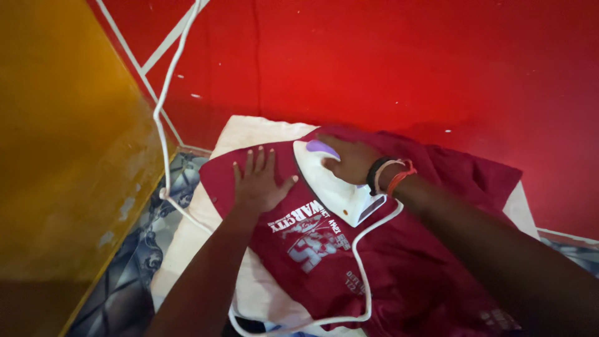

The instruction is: The person irons a maroon t-shirt on a padded surface using a white and purple electric iron. They smooth the fabric with their left hand while moving the iron with their right hand, covering the front, sleeves, and back of the shirt.

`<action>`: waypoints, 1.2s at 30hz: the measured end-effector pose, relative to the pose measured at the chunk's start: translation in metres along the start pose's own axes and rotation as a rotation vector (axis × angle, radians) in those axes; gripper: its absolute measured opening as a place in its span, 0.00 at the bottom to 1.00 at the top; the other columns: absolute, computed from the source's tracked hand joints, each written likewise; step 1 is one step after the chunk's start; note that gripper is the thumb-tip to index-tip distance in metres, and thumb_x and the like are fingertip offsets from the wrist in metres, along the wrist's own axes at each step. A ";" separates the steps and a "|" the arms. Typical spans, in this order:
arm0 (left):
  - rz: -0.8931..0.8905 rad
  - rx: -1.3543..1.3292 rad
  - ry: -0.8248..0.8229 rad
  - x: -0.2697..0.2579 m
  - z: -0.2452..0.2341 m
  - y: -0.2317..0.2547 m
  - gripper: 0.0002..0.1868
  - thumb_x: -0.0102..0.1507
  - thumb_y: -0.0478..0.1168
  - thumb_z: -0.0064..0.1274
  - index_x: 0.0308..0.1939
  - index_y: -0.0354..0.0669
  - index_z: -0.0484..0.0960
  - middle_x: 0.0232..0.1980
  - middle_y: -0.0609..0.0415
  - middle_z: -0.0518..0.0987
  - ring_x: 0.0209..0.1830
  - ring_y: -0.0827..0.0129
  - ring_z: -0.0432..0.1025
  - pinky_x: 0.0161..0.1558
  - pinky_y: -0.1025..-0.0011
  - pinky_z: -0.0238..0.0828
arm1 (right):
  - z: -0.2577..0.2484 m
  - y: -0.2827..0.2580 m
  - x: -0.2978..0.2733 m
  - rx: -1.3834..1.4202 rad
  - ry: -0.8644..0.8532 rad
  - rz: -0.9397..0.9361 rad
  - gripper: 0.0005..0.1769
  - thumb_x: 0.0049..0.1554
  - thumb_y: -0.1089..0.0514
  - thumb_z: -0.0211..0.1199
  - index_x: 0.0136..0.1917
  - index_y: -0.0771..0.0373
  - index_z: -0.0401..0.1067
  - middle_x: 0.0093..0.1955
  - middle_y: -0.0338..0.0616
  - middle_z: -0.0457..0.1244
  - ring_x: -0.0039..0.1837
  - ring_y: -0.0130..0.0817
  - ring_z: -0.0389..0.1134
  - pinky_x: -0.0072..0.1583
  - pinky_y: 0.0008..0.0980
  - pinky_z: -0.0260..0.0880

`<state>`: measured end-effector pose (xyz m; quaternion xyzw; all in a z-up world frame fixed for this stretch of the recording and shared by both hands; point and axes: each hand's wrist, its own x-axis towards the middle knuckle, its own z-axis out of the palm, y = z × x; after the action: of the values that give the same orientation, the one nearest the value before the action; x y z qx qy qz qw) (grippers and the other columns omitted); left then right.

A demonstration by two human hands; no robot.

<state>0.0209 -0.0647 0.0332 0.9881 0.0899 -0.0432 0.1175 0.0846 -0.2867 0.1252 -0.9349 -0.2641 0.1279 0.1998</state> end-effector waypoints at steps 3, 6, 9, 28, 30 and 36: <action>-0.023 -0.124 0.048 -0.002 0.006 0.004 0.52 0.66 0.75 0.29 0.81 0.43 0.42 0.84 0.41 0.39 0.85 0.50 0.32 0.78 0.45 0.23 | -0.007 0.026 0.001 0.213 0.177 -0.116 0.37 0.64 0.40 0.57 0.79 0.53 0.50 0.61 0.58 0.67 0.59 0.48 0.71 0.60 0.46 0.68; 0.095 -0.138 0.227 -0.030 0.024 0.017 0.50 0.69 0.70 0.31 0.80 0.34 0.45 0.83 0.34 0.44 0.84 0.44 0.36 0.77 0.44 0.28 | -0.009 0.081 -0.021 0.277 0.464 0.122 0.32 0.65 0.40 0.52 0.76 0.56 0.64 0.51 0.70 0.68 0.54 0.59 0.72 0.59 0.50 0.73; 0.242 -0.090 0.252 -0.067 0.034 0.037 0.49 0.68 0.68 0.34 0.77 0.30 0.48 0.81 0.29 0.46 0.82 0.41 0.39 0.76 0.43 0.32 | 0.001 0.130 -0.057 0.004 0.414 0.199 0.27 0.64 0.40 0.56 0.67 0.59 0.66 0.60 0.59 0.69 0.62 0.58 0.70 0.63 0.52 0.69; 0.889 -0.478 0.308 -0.194 0.049 0.131 0.32 0.63 0.56 0.56 0.62 0.37 0.78 0.67 0.42 0.75 0.70 0.51 0.67 0.67 0.51 0.63 | 0.007 0.094 -0.070 0.301 0.494 -0.019 0.25 0.67 0.36 0.53 0.59 0.60 0.68 0.49 0.55 0.67 0.51 0.51 0.71 0.54 0.49 0.72; 0.910 -0.338 0.310 -0.203 0.058 0.161 0.38 0.53 0.59 0.58 0.58 0.34 0.80 0.64 0.37 0.74 0.67 0.46 0.66 0.65 0.47 0.62 | 0.007 0.060 -0.065 0.479 0.344 -0.272 0.29 0.62 0.37 0.57 0.67 0.56 0.61 0.51 0.55 0.68 0.51 0.49 0.73 0.53 0.46 0.74; 0.783 -0.137 0.234 -0.208 0.130 0.210 0.30 0.61 0.55 0.56 0.57 0.36 0.84 0.70 0.27 0.71 0.69 0.33 0.62 0.53 0.29 0.60 | -0.006 -0.015 -0.067 -0.282 0.134 -0.096 0.39 0.61 0.52 0.56 0.81 0.39 0.48 0.49 0.58 0.71 0.45 0.55 0.73 0.50 0.52 0.72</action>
<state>-0.1519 -0.3315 -0.0230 0.9358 -0.2771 0.1237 0.1796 0.0247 -0.3140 0.1463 -0.9463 -0.3100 0.0173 0.0897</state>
